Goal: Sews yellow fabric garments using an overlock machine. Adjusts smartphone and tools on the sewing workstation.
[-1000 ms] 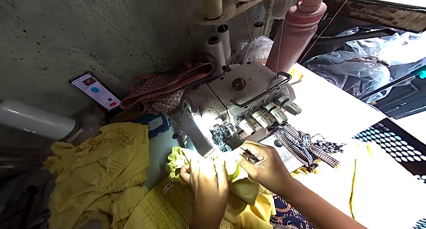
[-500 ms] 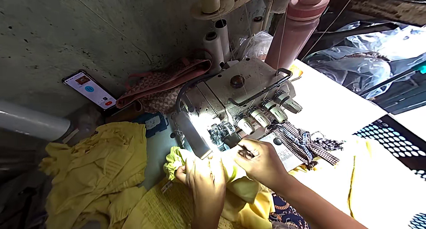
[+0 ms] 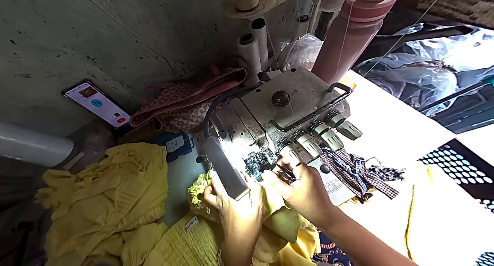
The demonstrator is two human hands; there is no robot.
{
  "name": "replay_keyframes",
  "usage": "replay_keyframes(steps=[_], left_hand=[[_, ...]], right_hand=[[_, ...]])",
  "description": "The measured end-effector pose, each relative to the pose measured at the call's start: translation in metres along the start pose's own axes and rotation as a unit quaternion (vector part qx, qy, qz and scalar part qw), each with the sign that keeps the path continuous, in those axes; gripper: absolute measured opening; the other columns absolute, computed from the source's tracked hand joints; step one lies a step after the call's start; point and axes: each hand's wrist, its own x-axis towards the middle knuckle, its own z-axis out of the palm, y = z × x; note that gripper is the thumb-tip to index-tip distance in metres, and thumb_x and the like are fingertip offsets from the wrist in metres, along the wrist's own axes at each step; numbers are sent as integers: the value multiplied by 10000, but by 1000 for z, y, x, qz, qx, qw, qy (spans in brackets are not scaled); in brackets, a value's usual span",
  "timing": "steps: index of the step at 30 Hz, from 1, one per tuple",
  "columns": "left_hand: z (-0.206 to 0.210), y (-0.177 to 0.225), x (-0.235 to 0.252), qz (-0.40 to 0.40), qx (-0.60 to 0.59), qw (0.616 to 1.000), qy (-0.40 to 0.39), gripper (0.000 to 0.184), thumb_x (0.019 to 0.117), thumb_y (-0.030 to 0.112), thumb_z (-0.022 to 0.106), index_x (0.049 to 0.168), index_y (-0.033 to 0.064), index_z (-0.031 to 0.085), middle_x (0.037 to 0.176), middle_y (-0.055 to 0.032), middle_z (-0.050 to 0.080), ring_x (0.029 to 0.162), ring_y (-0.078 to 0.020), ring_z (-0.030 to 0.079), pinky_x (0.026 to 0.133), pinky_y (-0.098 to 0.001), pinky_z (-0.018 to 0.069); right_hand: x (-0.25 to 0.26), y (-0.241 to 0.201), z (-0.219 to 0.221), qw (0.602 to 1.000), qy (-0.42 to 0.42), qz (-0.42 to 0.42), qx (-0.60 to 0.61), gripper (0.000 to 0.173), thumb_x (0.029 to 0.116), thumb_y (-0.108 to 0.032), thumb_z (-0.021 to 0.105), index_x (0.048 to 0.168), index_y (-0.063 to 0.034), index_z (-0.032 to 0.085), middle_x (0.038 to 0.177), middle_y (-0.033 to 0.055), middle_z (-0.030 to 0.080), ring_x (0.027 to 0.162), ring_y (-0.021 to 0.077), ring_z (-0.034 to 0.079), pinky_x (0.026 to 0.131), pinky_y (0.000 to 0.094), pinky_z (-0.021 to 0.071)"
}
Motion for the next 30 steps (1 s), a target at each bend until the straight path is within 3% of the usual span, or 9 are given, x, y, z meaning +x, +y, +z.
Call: replay_keyframes(steps=[5,8,10,12,13,15,17,22,30], left_hand=[[3,-1,5,-2,-3,1000,18,409,912,369,492,1057,32,673,1342,-264,571,1340,-464,418,1088,-625,225],[3,-2,4,5,-1,1000,8,424,933,373,479,1113,36,663,1380,-267,560,1382,-480,383,1103,-643,187],[-3,-8,6,16,-20,999,-26,491,943,407,493,1204,22,649,1411,-270,539,1417,-475,353,1137,-659,145],[-9,-17,11,37,-49,997,-55,530,895,464,537,1202,46,646,1384,-220,555,1415,-415,368,1149,-649,143],[-10,-20,13,43,-56,996,-61,540,866,473,559,1190,52,654,1369,-199,567,1412,-389,383,1156,-647,141],[-9,-24,14,56,-51,996,-54,481,837,464,585,1109,80,685,1317,-156,591,1386,-357,421,1152,-645,164],[-8,-25,14,62,-45,996,-47,476,814,443,605,1100,73,692,1306,-161,596,1368,-359,442,1148,-645,187],[-6,-27,14,64,-29,997,-42,465,833,459,594,1092,86,692,1292,-145,599,1344,-356,457,1135,-624,225],[-5,-24,13,37,-21,998,-52,557,849,494,568,1195,69,669,1377,-190,572,1402,-398,409,1157,-643,183]], right_hand=[[-1,3,9,997,55,-49,-31,301,852,-244,704,1002,17,692,742,34,695,631,74,639,572,224,519],[0,9,5,996,39,-69,-34,285,887,-242,686,1014,12,706,799,63,734,682,113,689,587,269,542],[3,13,-4,998,-8,-63,15,257,919,-254,663,1015,-23,720,827,33,736,708,64,675,627,228,543],[9,18,-16,993,-73,-62,73,216,930,-283,663,990,-90,741,844,-28,723,700,-28,613,633,154,506],[11,19,-19,990,-94,-72,81,216,928,-298,673,976,-110,767,853,-32,725,700,-32,597,630,160,491],[13,18,-21,988,-104,-103,56,215,914,-301,673,955,-129,796,897,-4,762,774,22,674,677,229,539],[15,18,-20,988,-99,-110,45,221,912,-308,676,927,-122,795,877,4,759,768,43,676,681,249,539],[17,17,-19,989,-106,-95,37,232,900,-325,683,890,-116,786,852,6,751,761,52,678,670,273,542],[19,16,-19,990,-92,-103,19,222,887,-318,682,875,-124,791,843,6,756,764,57,688,671,280,545]])
